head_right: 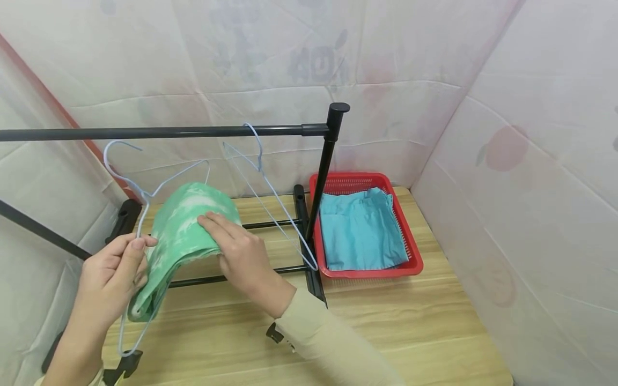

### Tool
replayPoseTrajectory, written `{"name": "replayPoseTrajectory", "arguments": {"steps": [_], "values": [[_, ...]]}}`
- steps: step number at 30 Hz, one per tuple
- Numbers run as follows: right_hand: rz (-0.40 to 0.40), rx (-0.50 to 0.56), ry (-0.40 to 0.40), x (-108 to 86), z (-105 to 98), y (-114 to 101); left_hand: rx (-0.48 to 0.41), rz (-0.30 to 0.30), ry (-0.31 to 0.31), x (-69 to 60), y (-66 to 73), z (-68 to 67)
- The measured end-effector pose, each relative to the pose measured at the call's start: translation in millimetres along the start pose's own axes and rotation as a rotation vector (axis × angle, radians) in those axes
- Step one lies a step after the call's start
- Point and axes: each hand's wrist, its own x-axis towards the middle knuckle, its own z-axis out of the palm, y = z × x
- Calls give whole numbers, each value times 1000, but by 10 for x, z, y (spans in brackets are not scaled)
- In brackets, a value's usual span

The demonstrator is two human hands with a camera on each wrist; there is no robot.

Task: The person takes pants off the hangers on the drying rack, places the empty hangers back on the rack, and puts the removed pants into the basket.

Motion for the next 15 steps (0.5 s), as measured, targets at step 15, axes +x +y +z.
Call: {"name": "replayPoseTrajectory", "arguments": {"steps": [15], "values": [[-15, 63, 48, 30, -96, 13, 87, -112, 92, -18, -36, -53]]}}
